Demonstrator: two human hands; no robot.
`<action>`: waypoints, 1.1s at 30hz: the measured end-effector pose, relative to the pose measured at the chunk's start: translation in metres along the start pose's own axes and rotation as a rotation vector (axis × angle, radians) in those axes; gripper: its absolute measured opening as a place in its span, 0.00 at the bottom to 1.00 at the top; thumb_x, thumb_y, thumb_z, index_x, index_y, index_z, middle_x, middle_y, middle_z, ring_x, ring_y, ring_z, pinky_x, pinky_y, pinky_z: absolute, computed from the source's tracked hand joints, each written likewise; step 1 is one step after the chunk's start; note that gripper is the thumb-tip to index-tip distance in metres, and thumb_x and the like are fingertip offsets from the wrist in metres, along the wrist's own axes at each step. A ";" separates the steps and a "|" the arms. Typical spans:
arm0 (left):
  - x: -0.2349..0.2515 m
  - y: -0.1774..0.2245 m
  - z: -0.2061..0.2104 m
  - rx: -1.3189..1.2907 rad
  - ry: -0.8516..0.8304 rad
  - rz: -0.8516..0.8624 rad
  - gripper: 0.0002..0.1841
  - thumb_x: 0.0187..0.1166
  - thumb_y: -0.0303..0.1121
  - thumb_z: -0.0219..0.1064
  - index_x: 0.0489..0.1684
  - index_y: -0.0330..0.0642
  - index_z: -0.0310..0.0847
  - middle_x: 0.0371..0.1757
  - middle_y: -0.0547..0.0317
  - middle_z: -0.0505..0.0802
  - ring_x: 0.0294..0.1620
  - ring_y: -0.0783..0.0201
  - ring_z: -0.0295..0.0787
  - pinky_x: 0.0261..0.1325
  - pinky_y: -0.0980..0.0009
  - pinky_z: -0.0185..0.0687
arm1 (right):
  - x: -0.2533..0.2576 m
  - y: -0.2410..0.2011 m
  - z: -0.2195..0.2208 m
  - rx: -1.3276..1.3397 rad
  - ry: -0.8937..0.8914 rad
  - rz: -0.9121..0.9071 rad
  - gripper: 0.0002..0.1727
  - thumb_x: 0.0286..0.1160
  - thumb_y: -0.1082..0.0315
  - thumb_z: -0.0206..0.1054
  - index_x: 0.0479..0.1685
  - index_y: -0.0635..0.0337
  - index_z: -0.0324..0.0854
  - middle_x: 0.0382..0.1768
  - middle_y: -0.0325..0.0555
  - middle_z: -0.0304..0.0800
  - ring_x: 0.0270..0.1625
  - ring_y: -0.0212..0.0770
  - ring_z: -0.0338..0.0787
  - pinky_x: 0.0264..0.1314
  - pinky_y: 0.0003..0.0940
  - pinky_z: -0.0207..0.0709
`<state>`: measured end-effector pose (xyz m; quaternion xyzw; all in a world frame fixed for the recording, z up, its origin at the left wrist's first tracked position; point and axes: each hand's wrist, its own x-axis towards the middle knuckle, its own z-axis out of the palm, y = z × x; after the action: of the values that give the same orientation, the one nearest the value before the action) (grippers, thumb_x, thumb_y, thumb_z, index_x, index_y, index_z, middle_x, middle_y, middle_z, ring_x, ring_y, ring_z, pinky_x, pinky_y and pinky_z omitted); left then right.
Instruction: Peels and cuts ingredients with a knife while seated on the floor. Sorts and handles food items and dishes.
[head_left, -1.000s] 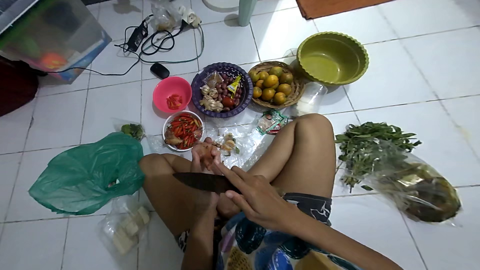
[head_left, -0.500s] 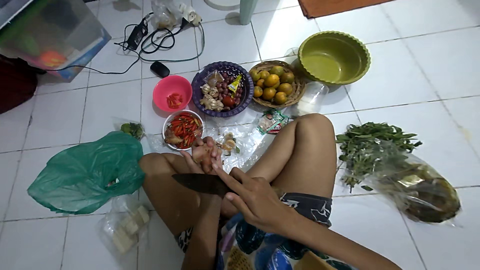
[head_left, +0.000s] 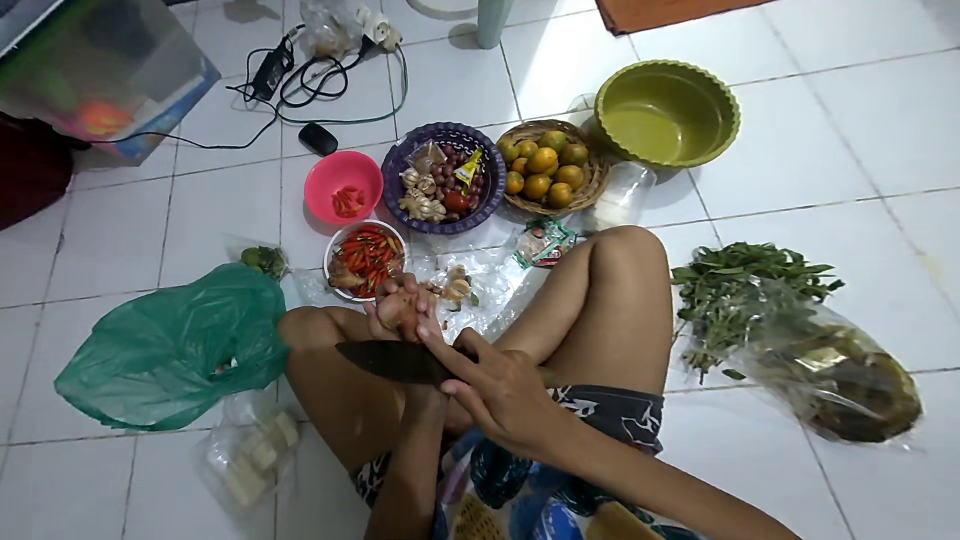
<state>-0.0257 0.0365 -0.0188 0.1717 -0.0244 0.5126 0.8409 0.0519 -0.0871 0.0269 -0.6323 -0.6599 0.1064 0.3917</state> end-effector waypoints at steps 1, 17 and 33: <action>0.001 0.002 -0.002 -0.004 -0.007 -0.007 0.18 0.78 0.48 0.64 0.31 0.44 0.91 0.36 0.57 0.96 0.33 0.66 0.93 0.39 0.74 0.86 | 0.000 0.000 0.001 0.002 0.020 -0.006 0.32 0.93 0.44 0.38 0.77 0.47 0.81 0.31 0.48 0.79 0.18 0.36 0.75 0.15 0.28 0.64; -0.012 -0.009 0.059 0.233 0.543 0.000 0.32 0.94 0.47 0.24 0.30 0.46 0.76 0.28 0.64 0.86 0.29 0.73 0.84 0.36 0.80 0.81 | 0.009 0.011 -0.018 0.404 -0.125 0.203 0.31 0.94 0.48 0.42 0.81 0.55 0.77 0.35 0.46 0.83 0.29 0.31 0.77 0.31 0.26 0.73; 0.000 0.001 0.044 0.499 0.460 -0.062 0.30 0.89 0.39 0.23 0.22 0.51 0.72 0.21 0.71 0.88 0.15 0.78 0.79 0.22 0.84 0.74 | 0.003 0.001 -0.022 0.021 -0.156 0.017 0.31 0.91 0.47 0.43 0.79 0.54 0.79 0.29 0.48 0.80 0.16 0.39 0.74 0.14 0.32 0.64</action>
<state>-0.0207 0.0234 0.0233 0.2527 0.2971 0.5024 0.7717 0.0669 -0.0918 0.0425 -0.6234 -0.6819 0.1655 0.3450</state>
